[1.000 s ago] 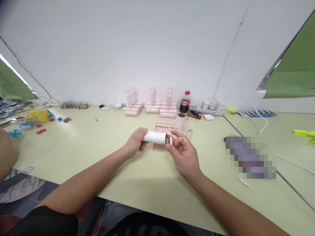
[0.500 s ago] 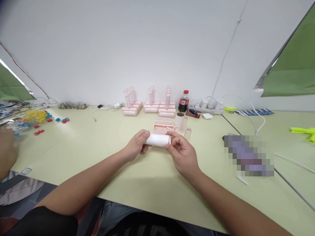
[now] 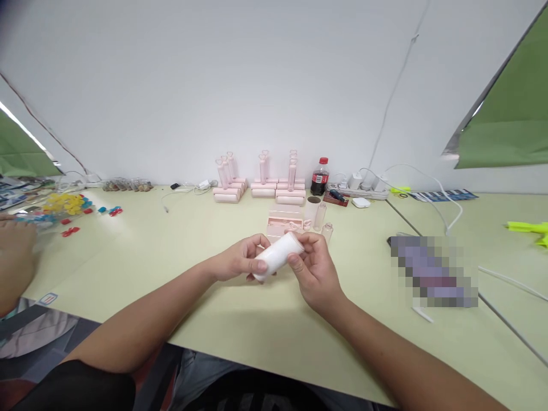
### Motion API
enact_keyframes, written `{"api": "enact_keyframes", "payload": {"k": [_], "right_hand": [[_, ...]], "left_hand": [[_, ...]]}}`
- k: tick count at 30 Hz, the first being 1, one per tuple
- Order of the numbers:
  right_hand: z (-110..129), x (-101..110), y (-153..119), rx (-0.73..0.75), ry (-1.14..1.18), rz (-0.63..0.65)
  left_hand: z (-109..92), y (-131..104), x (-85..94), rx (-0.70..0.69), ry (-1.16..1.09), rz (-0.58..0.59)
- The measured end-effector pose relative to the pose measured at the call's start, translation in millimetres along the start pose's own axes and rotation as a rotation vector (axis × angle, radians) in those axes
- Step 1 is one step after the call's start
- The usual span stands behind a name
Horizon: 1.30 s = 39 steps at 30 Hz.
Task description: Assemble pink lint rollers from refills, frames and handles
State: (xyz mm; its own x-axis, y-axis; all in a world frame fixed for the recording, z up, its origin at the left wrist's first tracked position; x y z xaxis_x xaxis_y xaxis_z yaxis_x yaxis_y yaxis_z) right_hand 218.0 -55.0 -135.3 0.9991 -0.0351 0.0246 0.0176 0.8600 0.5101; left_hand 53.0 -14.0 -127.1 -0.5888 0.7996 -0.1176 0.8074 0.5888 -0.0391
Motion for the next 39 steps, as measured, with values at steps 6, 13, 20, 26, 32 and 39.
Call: {"api": "enact_keyframes", "payload": {"k": [6,13,20,26,32,39], "right_hand": [[1,-6,-1,-0.045,-0.163,0.220],[9,22,14,-0.307,-1.043,0.364],[-10,15,6,-0.393,-1.242,0.619],[2,6,7,-0.252,-1.171,0.563],[0,4,5,-0.284,-1.080,0.567],[-14,4,4,-0.432,-1.016,0.575]], "left_hand": [[-5,-8,-12.1,-0.012,0.044,0.089],[-15,-6,24.1,-0.129,0.170,-0.296],[-18,-8,42.7,-0.144,0.277,-0.535],[-8,-4,43.1,-0.014,0.364,-0.511],[-4,-2,37.1,0.058,0.383,-0.428],[4,-2,29.9,0.106,0.422,-0.258]]}}
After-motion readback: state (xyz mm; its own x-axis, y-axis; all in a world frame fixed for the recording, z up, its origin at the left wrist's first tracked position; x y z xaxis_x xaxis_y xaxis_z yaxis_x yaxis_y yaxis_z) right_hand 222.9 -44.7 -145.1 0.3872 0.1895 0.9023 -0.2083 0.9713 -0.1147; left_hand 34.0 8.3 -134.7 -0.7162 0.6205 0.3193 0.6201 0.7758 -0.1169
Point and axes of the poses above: each hand's wrist, its own y-axis towards the middle knuckle, its own x-axis out of the back of the hand, z = x × y, the point moved 4 cm from there along y, towards the middle knuckle
